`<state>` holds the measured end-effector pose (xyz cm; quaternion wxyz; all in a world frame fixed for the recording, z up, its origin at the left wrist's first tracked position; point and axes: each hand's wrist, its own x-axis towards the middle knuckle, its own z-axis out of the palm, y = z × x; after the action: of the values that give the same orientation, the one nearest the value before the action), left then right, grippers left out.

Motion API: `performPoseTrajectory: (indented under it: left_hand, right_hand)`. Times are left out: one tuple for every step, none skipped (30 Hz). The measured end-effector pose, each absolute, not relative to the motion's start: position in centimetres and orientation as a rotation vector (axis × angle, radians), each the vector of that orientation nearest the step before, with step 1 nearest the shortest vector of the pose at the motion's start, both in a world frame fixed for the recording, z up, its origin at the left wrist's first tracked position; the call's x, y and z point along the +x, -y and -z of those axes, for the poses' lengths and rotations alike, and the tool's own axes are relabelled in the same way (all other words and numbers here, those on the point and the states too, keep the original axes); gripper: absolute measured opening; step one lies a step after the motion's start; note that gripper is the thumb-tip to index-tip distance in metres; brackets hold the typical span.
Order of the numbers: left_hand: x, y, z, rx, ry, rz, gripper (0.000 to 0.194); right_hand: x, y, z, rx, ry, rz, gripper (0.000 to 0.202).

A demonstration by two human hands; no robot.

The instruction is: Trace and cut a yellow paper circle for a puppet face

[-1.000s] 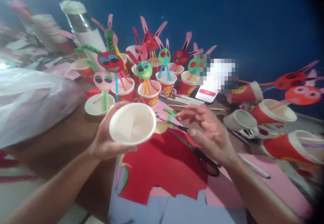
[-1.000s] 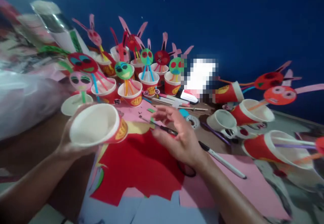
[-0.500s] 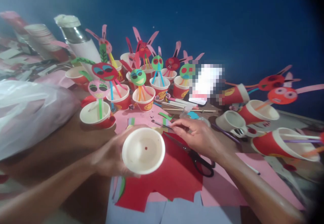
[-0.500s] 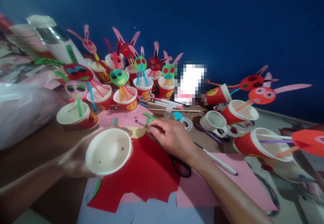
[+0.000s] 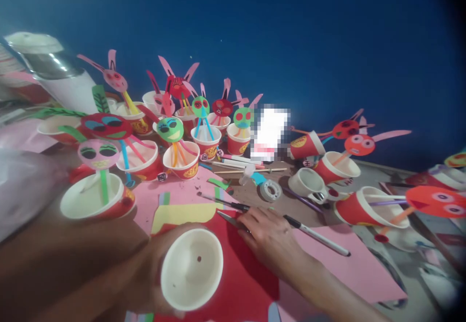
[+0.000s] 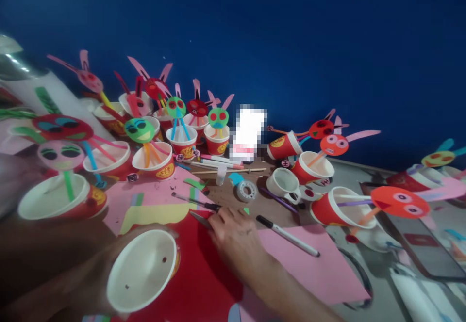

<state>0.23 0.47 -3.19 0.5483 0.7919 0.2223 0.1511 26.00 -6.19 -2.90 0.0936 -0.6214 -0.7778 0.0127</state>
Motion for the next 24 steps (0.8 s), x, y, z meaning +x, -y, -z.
performPoseTrajectory:
  left_hand:
    - [0.1,-0.7,3.3,1.86,-0.517,-0.338,0.096]
    - [0.0,-0.8,3.4,1.841,-0.514,-0.317,0.098]
    - [-0.1,-1.0,3.6,1.822,-0.512,-0.3,0.1]
    - [-0.2,-1.0,3.7,1.802,-0.516,-0.291,0.101]
    - [-0.3,-1.1,3.7,1.785,-0.529,-0.29,0.1]
    - [-0.3,-1.1,3.8,1.774,-0.546,-0.293,0.098]
    - [-0.3,-1.0,3.8,1.771,-0.561,-0.302,0.095]
    - [-0.3,-0.9,3.7,1.771,-0.569,-0.313,0.093]
    - [-0.3,-0.8,3.7,1.77,-0.573,-0.321,0.091]
    - [-0.3,-0.8,3.6,1.77,-0.582,-0.326,0.091]
    - [-0.3,-0.7,3.5,1.769,-0.588,-0.33,0.091]
    - [-0.3,-0.7,3.4,1.767,-0.595,-0.338,0.091]
    - [-0.4,-0.7,3.4,1.764,-0.604,-0.354,0.092]
    - [-0.4,-0.7,3.4,1.762,-0.602,-0.378,0.092]
    - [-0.5,-0.9,3.4,1.758,-0.586,-0.407,0.093]
    - [-0.7,-1.1,3.5,1.746,-0.563,-0.442,0.092]
    - [-0.8,-1.3,3.5,1.724,-0.541,-0.486,0.091]
    - [-1.0,-1.6,3.5,1.694,-0.528,-0.533,0.089]
    - [-1.1,-1.8,3.6,1.655,-0.532,-0.58,0.087]
    - [-1.3,-2.1,3.5,1.615,-0.549,-0.625,0.087]
    - [-1.4,-2.3,3.4,1.577,-0.575,-0.666,0.088]
    - [-1.4,-2.4,3.3,1.546,-0.606,-0.69,0.09]
    - [-1.4,-2.4,3.0,1.529,-0.632,-0.722,0.092]
    - [-1.3,-2.4,2.7,1.517,-0.65,-0.738,0.092]
  right_hand:
    - [26.1,6.2,2.8,-1.837,2.316,-0.011,0.005]
    - [26.2,6.3,2.6,-1.839,2.325,0.007,0.006]
    - [26.4,6.3,2.4,-1.846,2.339,0.011,0.007]
    - [26.6,6.4,2.1,-1.858,2.355,0.011,0.007]
    - [26.9,6.5,1.8,-1.876,2.371,0.008,0.008]
    - [27.3,6.6,1.6,-1.894,2.385,0.006,0.008]
    - [27.6,6.7,1.4,-1.913,2.397,0.006,0.008]
    - [28.0,6.8,1.3,-1.929,2.402,0.01,0.009]
    - [28.4,6.8,1.2,-1.943,2.406,0.015,0.009]
    - [28.8,6.8,1.2,-1.955,2.408,0.024,0.01]
    - [29.2,6.8,1.3,-1.971,2.41,0.035,0.011]
    - [29.6,6.7,1.3,-1.99,2.413,0.047,0.012]
    - [29.8,6.6,1.3,-2.008,2.415,0.058,0.012]
    - [30.0,6.5,1.2,-2.023,2.414,0.068,0.012]
    - [30.1,6.5,1.0,-2.03,2.409,0.074,0.012]
    - [30.1,6.5,0.6,-2.021,2.392,0.077,0.012]
    - [29.9,6.6,0.1,-1.987,2.361,0.069,0.013]
    - [29.5,6.9,-0.5,-1.927,2.314,0.053,0.014]
    - [29.1,7.5,-1.3,-1.841,2.254,0.041,0.015]
    - [28.5,8.2,-2.0,-1.73,2.187,-0.012,0.016]
    - [27.9,9.1,-2.6,-1.604,2.128,-0.051,0.015]
    - [27.3,10.2,-3.0,-1.482,2.135,-0.093,0.015]
    - [26.8,11.4,-3.1,-1.411,2.143,-0.1,0.017]
    - [26.3,12.5,-3.0,-1.42,2.157,-0.119,0.02]
